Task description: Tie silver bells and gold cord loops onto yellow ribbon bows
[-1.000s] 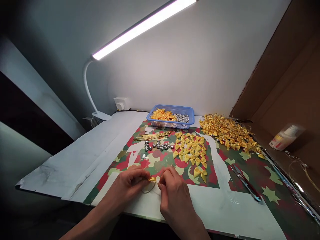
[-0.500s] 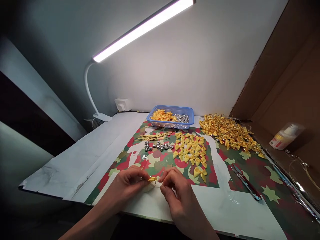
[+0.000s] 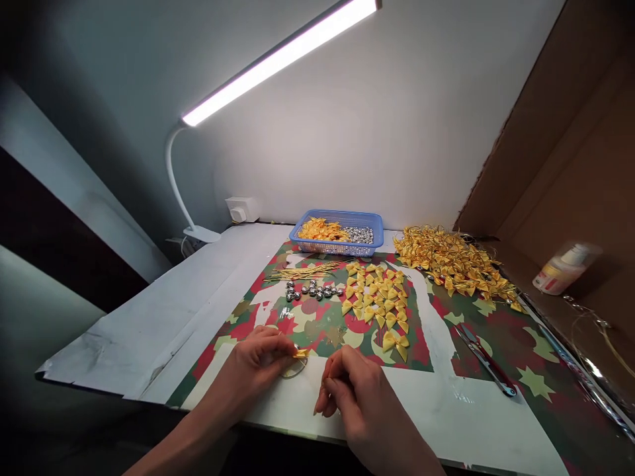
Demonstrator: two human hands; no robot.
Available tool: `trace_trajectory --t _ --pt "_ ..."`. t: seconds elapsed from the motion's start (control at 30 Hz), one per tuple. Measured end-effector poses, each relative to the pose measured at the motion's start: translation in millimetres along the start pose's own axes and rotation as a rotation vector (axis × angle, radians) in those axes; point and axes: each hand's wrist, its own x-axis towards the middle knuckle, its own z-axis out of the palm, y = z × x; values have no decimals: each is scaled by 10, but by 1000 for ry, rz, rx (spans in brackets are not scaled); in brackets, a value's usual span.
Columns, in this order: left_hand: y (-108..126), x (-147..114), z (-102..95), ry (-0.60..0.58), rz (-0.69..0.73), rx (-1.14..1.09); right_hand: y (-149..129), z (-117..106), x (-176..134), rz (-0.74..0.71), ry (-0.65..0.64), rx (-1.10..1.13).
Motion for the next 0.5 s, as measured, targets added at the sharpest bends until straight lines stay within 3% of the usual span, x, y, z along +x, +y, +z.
trace_trajectory --t 0.2,0.5 --pt "-11 21 8 84 0 60 32 -110 -64 13 5 -125" --pt "-28 14 -11 66 -17 78 89 -638 -493 85 48 -285"
